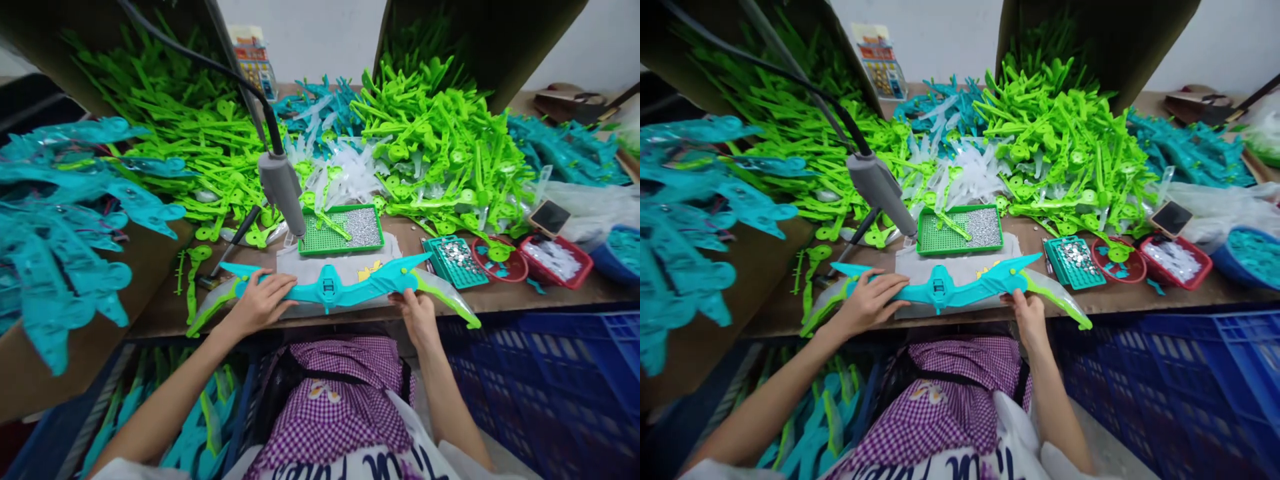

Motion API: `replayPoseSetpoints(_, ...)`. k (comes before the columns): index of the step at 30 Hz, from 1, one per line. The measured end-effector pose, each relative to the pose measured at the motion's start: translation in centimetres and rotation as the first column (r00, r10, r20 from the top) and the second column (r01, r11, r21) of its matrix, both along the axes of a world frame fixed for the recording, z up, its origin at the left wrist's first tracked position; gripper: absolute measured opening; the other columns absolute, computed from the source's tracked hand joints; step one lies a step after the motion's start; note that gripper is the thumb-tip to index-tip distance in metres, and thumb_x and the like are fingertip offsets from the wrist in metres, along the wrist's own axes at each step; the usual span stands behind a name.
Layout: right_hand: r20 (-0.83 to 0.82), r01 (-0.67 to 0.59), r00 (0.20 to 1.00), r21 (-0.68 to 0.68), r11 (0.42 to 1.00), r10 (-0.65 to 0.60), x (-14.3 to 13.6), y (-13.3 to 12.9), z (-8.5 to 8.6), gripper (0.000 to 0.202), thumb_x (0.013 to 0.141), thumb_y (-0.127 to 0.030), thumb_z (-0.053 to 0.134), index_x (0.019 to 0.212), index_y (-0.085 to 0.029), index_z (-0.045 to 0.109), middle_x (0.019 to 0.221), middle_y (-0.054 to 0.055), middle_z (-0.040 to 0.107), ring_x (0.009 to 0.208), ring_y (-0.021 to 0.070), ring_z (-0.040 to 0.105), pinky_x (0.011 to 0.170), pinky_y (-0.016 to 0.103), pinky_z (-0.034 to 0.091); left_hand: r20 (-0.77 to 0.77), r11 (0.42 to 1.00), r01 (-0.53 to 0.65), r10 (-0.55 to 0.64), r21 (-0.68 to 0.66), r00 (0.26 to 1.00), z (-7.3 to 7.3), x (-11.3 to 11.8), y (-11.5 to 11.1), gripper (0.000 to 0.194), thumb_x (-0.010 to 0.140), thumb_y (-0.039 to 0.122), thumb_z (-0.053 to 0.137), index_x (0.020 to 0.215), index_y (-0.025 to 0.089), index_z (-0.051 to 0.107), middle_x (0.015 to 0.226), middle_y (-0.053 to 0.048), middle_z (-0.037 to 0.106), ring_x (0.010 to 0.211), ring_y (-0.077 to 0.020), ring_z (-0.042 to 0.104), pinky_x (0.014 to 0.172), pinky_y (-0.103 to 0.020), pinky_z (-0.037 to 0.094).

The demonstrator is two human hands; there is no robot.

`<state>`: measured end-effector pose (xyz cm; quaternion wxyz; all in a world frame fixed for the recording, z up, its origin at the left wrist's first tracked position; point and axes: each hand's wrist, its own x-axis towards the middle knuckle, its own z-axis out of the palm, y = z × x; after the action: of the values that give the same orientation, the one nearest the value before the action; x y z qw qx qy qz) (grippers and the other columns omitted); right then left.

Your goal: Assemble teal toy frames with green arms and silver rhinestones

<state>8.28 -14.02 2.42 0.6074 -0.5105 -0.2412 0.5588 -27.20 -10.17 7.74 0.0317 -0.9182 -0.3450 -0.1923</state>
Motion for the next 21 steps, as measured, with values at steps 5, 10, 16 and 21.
replayPoseSetpoints(5,0.012,0.153,0.988,0.153,0.976,-0.156,-0.6,-1.1,-0.4,0.044,0.060,-0.046,0.081,0.094,-0.022,0.066,0.085,0.002,0.073,0.076,0.0188,0.069,0.075,0.036,0.057,0.030,0.970,-0.063,0.058,0.237,0.998,1.5,0.5,-1.8,0.044,0.086,0.020,0.064,0.129,0.022,0.055,0.112,-0.006,0.072,0.102,-0.0222,0.067,0.103,-0.041,0.032)
replayPoseSetpoints(10,-0.061,0.203,0.978,0.101,0.974,-0.197,0.9,-2.1,-2.2,0.038,0.052,-0.043,0.087,0.078,-0.024,0.065,0.073,-0.003,0.072,0.066,0.0140,0.066,0.071,0.030,0.056,0.079,0.904,-0.146,0.124,0.401,0.989,1.5,1.6,-3.3,0.049,0.084,0.017,0.067,0.131,0.024,0.055,0.105,-0.002,0.074,0.098,-0.0185,0.069,0.110,-0.034,0.024)
replayPoseSetpoints(16,-0.042,0.114,0.993,0.044,0.992,-0.112,1.1,-2.4,-2.5,0.037,0.052,-0.041,0.087,0.074,-0.023,0.064,0.070,-0.002,0.071,0.068,0.0153,0.067,0.073,0.034,0.057,0.100,0.919,-0.204,0.181,0.339,0.979,-1.4,0.3,-3.7,0.052,0.087,0.016,0.062,0.137,0.029,0.050,0.111,-0.002,0.073,0.102,-0.0213,0.068,0.112,-0.037,0.018)
replayPoseSetpoints(21,-0.015,0.049,0.999,0.049,0.998,-0.048,1.2,-3.5,-2.5,0.036,0.054,-0.040,0.086,0.080,-0.025,0.066,0.074,-0.001,0.072,0.072,0.0173,0.068,0.074,0.039,0.059,0.107,0.957,-0.267,0.256,0.111,0.961,-3.7,-0.5,-4.8,0.048,0.093,0.020,0.052,0.138,0.035,0.047,0.113,-0.002,0.071,0.105,-0.0244,0.068,0.109,-0.045,0.025)
